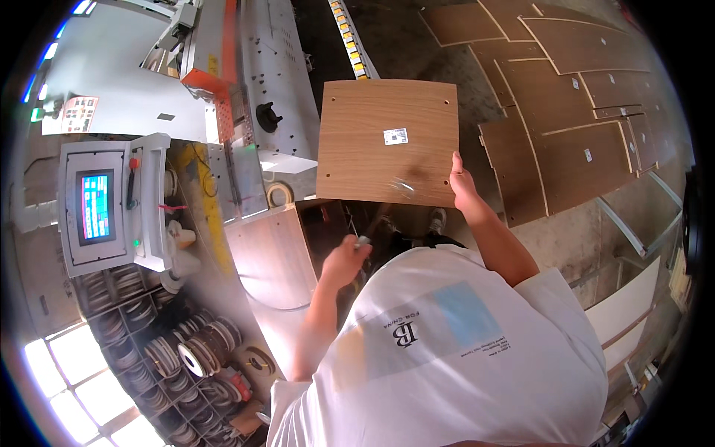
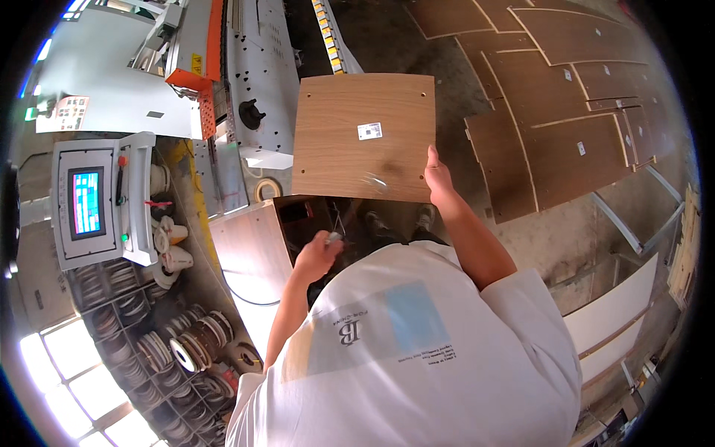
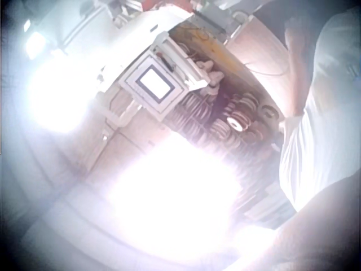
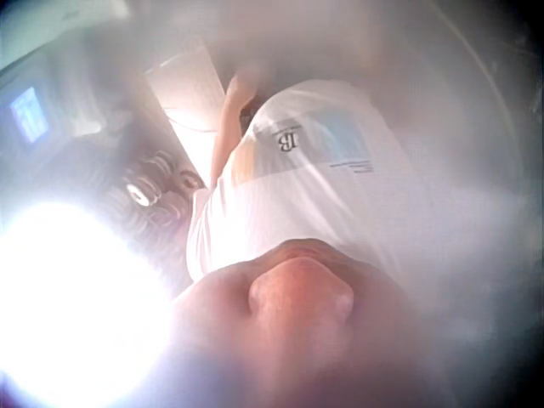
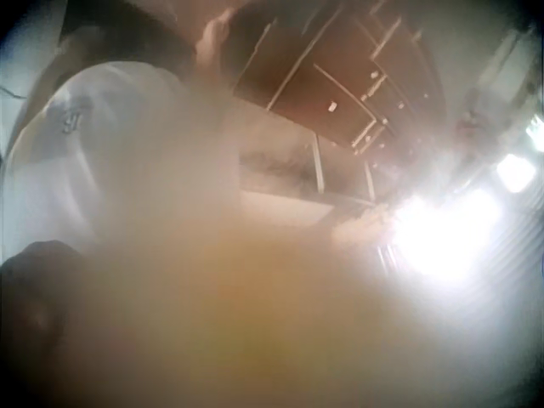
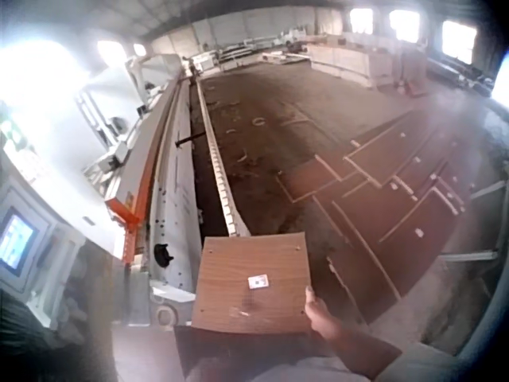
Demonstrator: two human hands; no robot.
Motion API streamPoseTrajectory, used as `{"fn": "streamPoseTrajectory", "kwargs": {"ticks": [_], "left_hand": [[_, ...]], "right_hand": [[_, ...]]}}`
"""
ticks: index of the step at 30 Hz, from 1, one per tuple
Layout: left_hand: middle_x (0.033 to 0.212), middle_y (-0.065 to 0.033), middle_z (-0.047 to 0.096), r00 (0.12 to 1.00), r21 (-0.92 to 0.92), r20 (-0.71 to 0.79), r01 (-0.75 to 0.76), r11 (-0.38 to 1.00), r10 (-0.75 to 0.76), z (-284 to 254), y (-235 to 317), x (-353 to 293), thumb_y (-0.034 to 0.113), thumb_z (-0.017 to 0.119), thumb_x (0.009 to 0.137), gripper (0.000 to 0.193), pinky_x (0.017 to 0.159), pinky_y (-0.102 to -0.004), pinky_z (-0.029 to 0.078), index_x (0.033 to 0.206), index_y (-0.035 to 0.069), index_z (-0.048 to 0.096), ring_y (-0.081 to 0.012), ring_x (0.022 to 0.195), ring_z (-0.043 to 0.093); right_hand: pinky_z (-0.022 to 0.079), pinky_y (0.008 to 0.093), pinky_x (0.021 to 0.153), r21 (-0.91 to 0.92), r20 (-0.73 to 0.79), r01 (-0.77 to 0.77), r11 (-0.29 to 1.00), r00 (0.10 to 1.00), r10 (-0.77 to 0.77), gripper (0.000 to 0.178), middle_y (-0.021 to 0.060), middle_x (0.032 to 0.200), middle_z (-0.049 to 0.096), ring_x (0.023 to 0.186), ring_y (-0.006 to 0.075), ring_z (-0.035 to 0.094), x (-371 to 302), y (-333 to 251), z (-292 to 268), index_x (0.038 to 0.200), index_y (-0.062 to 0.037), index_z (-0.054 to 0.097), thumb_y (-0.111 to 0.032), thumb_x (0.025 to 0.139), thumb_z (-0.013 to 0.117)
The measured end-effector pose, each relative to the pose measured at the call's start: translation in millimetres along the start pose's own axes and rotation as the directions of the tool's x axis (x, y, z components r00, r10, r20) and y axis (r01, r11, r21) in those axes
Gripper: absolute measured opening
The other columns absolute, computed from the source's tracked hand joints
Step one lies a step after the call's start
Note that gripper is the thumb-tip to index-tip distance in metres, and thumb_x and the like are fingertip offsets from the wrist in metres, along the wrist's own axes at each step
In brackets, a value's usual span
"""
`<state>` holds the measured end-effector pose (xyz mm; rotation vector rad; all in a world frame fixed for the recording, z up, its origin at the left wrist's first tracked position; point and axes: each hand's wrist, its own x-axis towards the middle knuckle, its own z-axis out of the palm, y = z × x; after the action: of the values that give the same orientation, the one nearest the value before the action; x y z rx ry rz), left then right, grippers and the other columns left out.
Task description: The person handles large and small wooden panels in a workshop, placing them onto a machine's conveyor belt and using a handheld tool to interact with the machine's interface. The person repeatedly picks up panels, positions them on the machine, and moves them to a stack.
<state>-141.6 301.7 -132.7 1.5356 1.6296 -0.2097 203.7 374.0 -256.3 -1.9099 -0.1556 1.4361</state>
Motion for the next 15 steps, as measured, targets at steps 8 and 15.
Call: {"fn": "streamPoseTrajectory", "kwargs": {"ticks": [8, 15], "left_hand": [[0.107, -0.0281, 0.071, 0.988, 0.068, 0.033, 0.147, 0.987, -0.15, 3.6, -26.6, -78.7, 0.044, 0.056, 0.098, 0.046, 0.088, -0.0524, 0.052, 0.121, 0.004, 0.057, -0.0476, 0.106, 0.066], [0.105, -0.025, 0.072, 0.932, -0.064, -0.105, 0.341, 0.938, -0.346, 17.9, -76.0, -117.2, 0.046, 0.056, 0.096, 0.047, 0.086, -0.0516, 0.053, 0.125, 0.01, 0.06, -0.0466, 0.101, 0.067]], "right_hand": [[0.046, 0.0407, 0.103, -0.008, 0.039, -0.01, 1.0, 0.999, 0.01, 0.091, 0.0172, 0.132, 0.065, 0.123, 0.0269, 0.06, -14.6, -12.2, 2.3, 0.136, 0.0055, 0.058, -0.074, 0.098, 0.04], [0.046, 0.0403, 0.101, -0.086, -0.009, 0.058, 0.995, 0.998, -0.059, 0.091, 0.0166, 0.134, 0.064, 0.124, 0.0269, 0.059, 1.0, 1.7, -0.7, 0.139, 0.0044, 0.057, -0.075, 0.097, 0.04]]}}
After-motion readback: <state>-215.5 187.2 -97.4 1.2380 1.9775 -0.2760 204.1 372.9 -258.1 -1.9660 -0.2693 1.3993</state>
